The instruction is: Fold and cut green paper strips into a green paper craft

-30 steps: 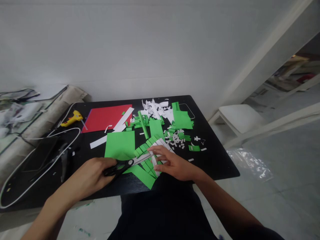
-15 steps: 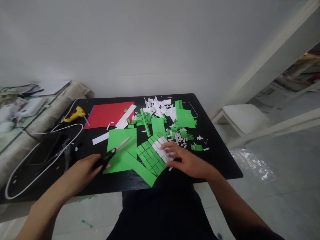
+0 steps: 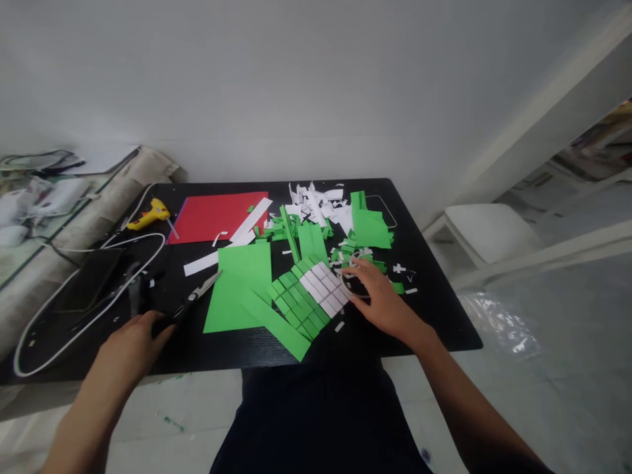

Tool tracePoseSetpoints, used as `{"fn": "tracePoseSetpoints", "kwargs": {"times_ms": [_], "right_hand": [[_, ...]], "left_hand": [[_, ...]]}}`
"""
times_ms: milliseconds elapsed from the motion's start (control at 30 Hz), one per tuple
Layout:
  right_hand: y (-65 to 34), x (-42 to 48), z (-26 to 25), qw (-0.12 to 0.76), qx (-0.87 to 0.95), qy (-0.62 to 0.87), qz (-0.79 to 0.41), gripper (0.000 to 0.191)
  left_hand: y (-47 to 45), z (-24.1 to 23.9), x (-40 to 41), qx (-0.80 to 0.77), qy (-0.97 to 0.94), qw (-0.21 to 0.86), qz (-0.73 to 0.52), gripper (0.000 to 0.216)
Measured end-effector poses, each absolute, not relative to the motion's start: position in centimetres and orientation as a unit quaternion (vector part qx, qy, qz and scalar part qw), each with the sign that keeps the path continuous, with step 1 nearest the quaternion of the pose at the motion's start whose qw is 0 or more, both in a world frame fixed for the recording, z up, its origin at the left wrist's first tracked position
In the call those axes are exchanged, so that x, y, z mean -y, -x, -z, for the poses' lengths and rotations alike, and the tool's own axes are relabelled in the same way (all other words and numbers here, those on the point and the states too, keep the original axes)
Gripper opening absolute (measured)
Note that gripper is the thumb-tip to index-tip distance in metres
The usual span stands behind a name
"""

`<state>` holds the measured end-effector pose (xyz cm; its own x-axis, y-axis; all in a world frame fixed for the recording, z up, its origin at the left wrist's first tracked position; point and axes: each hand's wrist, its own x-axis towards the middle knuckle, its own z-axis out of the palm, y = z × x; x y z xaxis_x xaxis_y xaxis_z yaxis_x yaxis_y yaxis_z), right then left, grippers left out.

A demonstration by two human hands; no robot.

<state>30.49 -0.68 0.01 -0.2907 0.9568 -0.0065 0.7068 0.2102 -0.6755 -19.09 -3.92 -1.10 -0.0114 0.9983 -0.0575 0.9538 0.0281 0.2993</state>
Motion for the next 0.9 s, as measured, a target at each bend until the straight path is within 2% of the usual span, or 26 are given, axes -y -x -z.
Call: {"fn": "tracePoseSetpoints", "kwargs": {"times_ms": [67, 133, 233, 300, 367, 467, 567, 733, 900], "right_hand": [[-30.3, 1.3, -0.7, 0.28, 0.731, 0.545, -0.299, 0.047], [-29.9, 2.0, -1.5, 0.352, 0.701, 0.52, -0.338, 0.05], [-28.8, 3.3, -2.4, 0.408, 0.611, 0.44, -0.516, 0.058], [-27.5, 4.2, -2.6, 0.399, 0.56, 0.375, -0.622, 0.065], [-26.1, 5.0, -2.4, 0.394, 0.532, 0.327, -0.674, 0.071], [-24.3, 5.8, -1.5, 0.389, 0.512, 0.294, -0.707, 0.076], [-23.3, 6.3, -0.7, 0.393, 0.514, 0.295, -0.703, 0.077], [-23.4, 6.4, -0.6, 0.382, 0.529, 0.323, -0.685, 0.076], [-23.3, 6.4, -1.2, 0.375, 0.559, 0.339, -0.657, 0.071]], "left_hand": [[18.8, 0.8, 4.0, -0.736, -0.674, 0.042, -0.054, 0.028], [18.3, 0.1, 3.9, -0.738, -0.674, 0.012, -0.033, 0.029], [16.1, -1.7, 3.9, -0.752, -0.656, 0.031, -0.051, 0.032], [12.8, -3.0, 4.1, -0.754, -0.639, 0.1, -0.115, 0.034], [8.3, -3.8, 4.4, -0.707, -0.626, 0.206, -0.256, 0.033], [1.0, -3.6, 4.6, -0.589, -0.591, 0.393, -0.386, 0.031], [-3.6, -2.6, 4.7, -0.524, -0.522, 0.509, -0.44, 0.026], [-5.0, -1.3, 4.7, -0.49, -0.464, 0.573, -0.465, 0.022], [-4.4, -1.5, 4.6, -0.488, -0.473, 0.571, -0.461, 0.021]]}}
